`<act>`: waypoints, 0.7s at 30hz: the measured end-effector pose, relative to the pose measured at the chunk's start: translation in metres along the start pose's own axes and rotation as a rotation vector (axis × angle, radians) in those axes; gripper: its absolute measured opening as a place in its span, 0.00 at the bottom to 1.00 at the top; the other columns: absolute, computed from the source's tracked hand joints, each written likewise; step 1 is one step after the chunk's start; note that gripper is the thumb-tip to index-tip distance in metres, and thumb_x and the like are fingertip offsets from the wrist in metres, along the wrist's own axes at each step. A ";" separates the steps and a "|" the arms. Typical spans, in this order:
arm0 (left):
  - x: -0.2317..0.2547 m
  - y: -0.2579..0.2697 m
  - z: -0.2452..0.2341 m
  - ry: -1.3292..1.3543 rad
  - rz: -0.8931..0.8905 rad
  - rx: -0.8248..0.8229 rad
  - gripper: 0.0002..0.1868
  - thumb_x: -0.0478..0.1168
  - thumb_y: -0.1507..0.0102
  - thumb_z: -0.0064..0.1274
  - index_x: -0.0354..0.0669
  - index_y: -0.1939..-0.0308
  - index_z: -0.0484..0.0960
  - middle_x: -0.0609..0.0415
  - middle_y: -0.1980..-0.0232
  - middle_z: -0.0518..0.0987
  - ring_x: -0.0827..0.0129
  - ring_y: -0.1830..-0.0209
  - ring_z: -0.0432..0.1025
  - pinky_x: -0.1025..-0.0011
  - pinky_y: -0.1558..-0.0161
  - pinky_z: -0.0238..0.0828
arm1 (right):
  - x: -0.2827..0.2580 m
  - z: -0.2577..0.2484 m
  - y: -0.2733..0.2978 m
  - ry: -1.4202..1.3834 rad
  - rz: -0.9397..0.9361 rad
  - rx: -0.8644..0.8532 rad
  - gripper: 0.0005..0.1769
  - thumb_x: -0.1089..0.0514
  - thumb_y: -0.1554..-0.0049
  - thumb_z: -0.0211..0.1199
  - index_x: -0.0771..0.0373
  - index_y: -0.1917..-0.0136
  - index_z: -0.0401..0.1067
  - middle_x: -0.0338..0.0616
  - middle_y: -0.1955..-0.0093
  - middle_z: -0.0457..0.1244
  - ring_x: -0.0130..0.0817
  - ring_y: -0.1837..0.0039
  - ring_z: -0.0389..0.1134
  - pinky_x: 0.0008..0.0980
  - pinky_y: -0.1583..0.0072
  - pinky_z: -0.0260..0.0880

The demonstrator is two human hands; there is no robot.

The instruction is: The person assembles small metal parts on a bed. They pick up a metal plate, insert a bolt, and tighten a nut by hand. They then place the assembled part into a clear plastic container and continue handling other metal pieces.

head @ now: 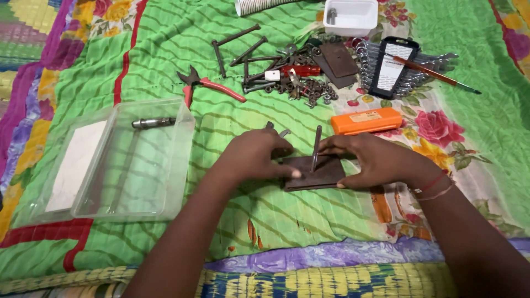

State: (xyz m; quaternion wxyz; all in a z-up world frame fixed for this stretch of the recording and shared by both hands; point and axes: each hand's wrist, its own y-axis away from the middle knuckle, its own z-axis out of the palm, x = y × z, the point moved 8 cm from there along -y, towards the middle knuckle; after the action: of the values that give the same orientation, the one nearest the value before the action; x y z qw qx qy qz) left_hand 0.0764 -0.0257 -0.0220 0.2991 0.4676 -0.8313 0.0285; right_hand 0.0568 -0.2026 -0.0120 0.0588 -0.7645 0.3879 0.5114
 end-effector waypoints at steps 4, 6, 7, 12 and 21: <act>0.020 0.011 -0.005 -0.023 0.043 0.006 0.37 0.66 0.58 0.68 0.56 0.49 0.86 0.53 0.54 0.82 0.55 0.48 0.74 0.59 0.49 0.71 | 0.001 0.000 0.000 0.057 -0.014 0.009 0.40 0.55 0.57 0.75 0.62 0.32 0.67 0.45 0.37 0.69 0.34 0.34 0.70 0.34 0.30 0.66; 0.025 0.011 -0.003 -0.073 0.041 -0.012 0.39 0.67 0.59 0.70 0.53 0.49 0.84 0.52 0.52 0.80 0.55 0.46 0.73 0.58 0.47 0.70 | 0.000 0.000 0.000 0.084 -0.029 0.012 0.41 0.55 0.57 0.75 0.62 0.32 0.67 0.45 0.36 0.68 0.35 0.33 0.69 0.35 0.31 0.66; 0.026 0.010 -0.001 -0.098 0.041 -0.021 0.40 0.67 0.60 0.71 0.52 0.49 0.83 0.51 0.51 0.80 0.54 0.45 0.72 0.58 0.47 0.70 | -0.001 0.000 0.000 0.087 -0.024 0.019 0.42 0.54 0.58 0.76 0.61 0.31 0.66 0.45 0.36 0.68 0.35 0.33 0.69 0.35 0.31 0.66; 0.027 0.008 0.003 -0.103 0.073 -0.014 0.40 0.66 0.58 0.70 0.50 0.49 0.83 0.51 0.48 0.79 0.54 0.45 0.73 0.57 0.46 0.70 | -0.012 -0.008 0.002 0.258 0.040 0.074 0.48 0.49 0.63 0.80 0.56 0.30 0.67 0.45 0.36 0.66 0.38 0.34 0.67 0.37 0.35 0.67; 0.029 0.010 -0.005 -0.077 0.104 0.064 0.39 0.68 0.58 0.68 0.53 0.49 0.84 0.51 0.50 0.79 0.53 0.47 0.73 0.56 0.49 0.71 | 0.026 -0.064 0.007 0.146 0.091 0.445 0.28 0.50 0.49 0.73 0.58 0.36 0.78 0.41 0.41 0.72 0.35 0.44 0.75 0.40 0.42 0.75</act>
State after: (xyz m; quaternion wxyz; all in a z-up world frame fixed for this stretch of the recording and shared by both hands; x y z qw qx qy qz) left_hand 0.0600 -0.0404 -0.0004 0.2499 0.4337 -0.8641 0.0527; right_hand 0.1039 -0.2524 -0.0019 0.1749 -0.7494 0.5283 0.3588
